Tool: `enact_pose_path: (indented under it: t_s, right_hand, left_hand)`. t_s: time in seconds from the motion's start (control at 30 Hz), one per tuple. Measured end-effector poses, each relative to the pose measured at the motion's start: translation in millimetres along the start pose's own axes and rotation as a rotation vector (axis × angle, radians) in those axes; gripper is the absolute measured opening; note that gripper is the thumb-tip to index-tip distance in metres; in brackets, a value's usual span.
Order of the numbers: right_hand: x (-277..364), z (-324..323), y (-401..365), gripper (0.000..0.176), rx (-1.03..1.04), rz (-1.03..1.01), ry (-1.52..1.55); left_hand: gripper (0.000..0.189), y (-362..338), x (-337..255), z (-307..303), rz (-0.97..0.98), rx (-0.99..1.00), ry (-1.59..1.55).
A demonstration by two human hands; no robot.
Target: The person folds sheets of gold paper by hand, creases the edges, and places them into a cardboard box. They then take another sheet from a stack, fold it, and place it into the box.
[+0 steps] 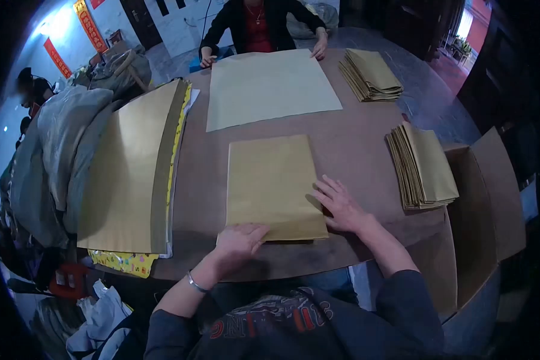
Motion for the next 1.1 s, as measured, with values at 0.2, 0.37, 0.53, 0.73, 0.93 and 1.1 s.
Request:
enact_pose_path:
  t_s: [0.2, 0.37, 0.53, 0.73, 0.93, 1.1]
  right_hand:
    - [19, 23, -3, 0.042, 0.171, -0.143, 0.032]
    - [18, 38, -24, 0.04, 0.148, -0.143, 0.1]
    - [25, 24, -44, 0.039, 0.222, -0.092, 0.196]
    - [19, 18, -55, 0.029, 0.204, -0.032, 0.284]
    - [9, 19, -54, 0.016, -0.022, 0.185, 0.459]
    - [14, 12, -35, 0.017, -0.259, 0.305, 0.484]
  left_hand:
    - [0.027, -24, -27, -21, -0.03, 0.124, -0.081]
    - [0.026, -55, -3, -34, -0.076, 0.068, -0.019]
    - [0.024, -65, -8, -57, -0.086, 0.094, -0.144]
    - [0.014, -86, 2, -62, -0.197, -0.058, -0.639]
    - [0.031, -113, 47, -26, -0.492, -0.173, -0.942]
    - [0.027, -73, 116, 13, -0.864, -0.797, -1.283]
Point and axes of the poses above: each hand's wrist, its own y-axis towards the middle knuckle, its own z-axis out of the palm, x = y × z, the point moved 7 cm from there along y, towards the middle knuckle, and after that the axes turned 4 degrees about z, right-handed, at the moved point
